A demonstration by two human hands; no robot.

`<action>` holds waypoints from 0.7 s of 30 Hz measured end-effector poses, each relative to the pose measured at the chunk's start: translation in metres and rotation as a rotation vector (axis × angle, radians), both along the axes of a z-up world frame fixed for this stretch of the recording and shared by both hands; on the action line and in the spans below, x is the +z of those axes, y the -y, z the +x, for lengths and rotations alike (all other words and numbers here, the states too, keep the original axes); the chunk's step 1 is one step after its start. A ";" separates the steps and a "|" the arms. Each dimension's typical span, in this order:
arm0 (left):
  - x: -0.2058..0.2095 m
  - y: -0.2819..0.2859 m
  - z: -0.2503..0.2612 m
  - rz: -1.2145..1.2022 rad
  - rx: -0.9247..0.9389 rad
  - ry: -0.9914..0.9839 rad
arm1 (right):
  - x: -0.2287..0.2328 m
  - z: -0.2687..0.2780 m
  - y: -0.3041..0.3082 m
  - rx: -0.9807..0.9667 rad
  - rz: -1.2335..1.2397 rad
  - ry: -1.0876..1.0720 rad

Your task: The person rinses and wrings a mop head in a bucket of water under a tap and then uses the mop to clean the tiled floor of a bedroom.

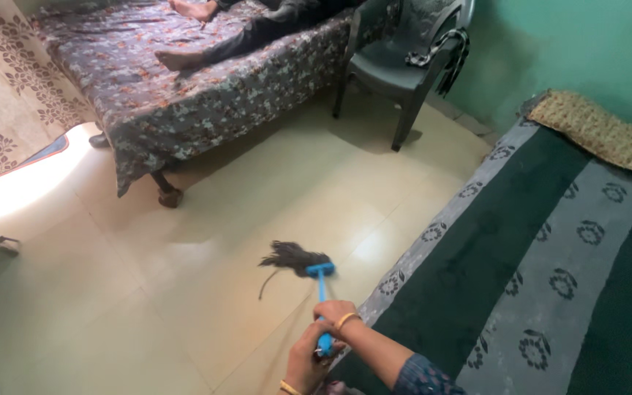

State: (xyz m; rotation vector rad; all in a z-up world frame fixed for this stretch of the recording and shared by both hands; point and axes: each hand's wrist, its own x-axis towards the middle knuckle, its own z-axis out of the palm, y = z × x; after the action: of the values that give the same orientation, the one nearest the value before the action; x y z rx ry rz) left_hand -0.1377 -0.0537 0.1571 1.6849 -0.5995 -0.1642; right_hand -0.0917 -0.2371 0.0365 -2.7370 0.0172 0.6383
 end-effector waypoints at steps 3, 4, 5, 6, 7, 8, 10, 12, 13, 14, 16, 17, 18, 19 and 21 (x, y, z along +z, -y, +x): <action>0.007 0.028 0.021 -0.029 -0.066 -0.033 | 0.006 0.005 0.039 -0.069 -0.065 -0.063; 0.008 0.036 0.029 -0.016 -0.096 -0.022 | 0.007 0.010 0.048 -0.095 -0.087 -0.067; 0.008 0.042 0.036 -0.019 -0.094 -0.020 | 0.006 0.009 0.055 -0.093 -0.090 -0.065; 0.007 0.048 0.043 -0.011 -0.133 -0.017 | 0.005 0.003 0.061 -0.096 -0.077 -0.021; 0.006 0.052 0.050 -0.004 -0.171 -0.012 | 0.005 0.004 0.069 -0.097 -0.065 0.026; 0.005 0.056 0.053 -0.007 -0.168 -0.007 | 0.004 0.002 0.075 -0.094 -0.068 0.031; 0.003 0.060 0.051 0.041 -0.245 -0.008 | -0.002 -0.013 0.077 -0.222 0.378 0.381; 0.003 0.063 0.057 0.066 -0.261 0.063 | -0.009 -0.020 0.069 -0.375 0.378 0.346; 0.003 0.063 0.058 0.091 -0.285 0.129 | -0.012 -0.023 0.064 -0.536 0.374 0.306; 0.003 0.061 0.060 0.091 -0.276 0.126 | -0.014 -0.018 0.059 -0.528 0.374 0.302; 0.005 0.054 0.071 0.054 -0.154 0.015 | -0.018 -0.003 0.047 -0.514 0.409 0.500; 0.005 0.050 0.078 0.054 -0.144 0.013 | -0.019 0.007 0.039 -0.504 0.410 0.496; 0.006 0.046 0.088 0.068 -0.094 0.031 | -0.021 0.022 0.032 -0.511 0.418 0.542; 0.005 0.038 0.093 0.086 -0.040 0.042 | -0.023 0.034 0.021 -0.518 0.429 0.580; 0.003 0.019 0.104 0.120 0.028 0.036 | -0.025 0.056 -0.002 -0.490 0.421 0.539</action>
State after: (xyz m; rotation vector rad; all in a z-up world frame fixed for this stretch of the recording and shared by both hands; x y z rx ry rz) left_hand -0.0337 -0.0726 0.1602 1.8146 -0.6027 -0.1520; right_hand -0.0360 -0.2355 0.0116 -2.2759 0.3665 -0.2148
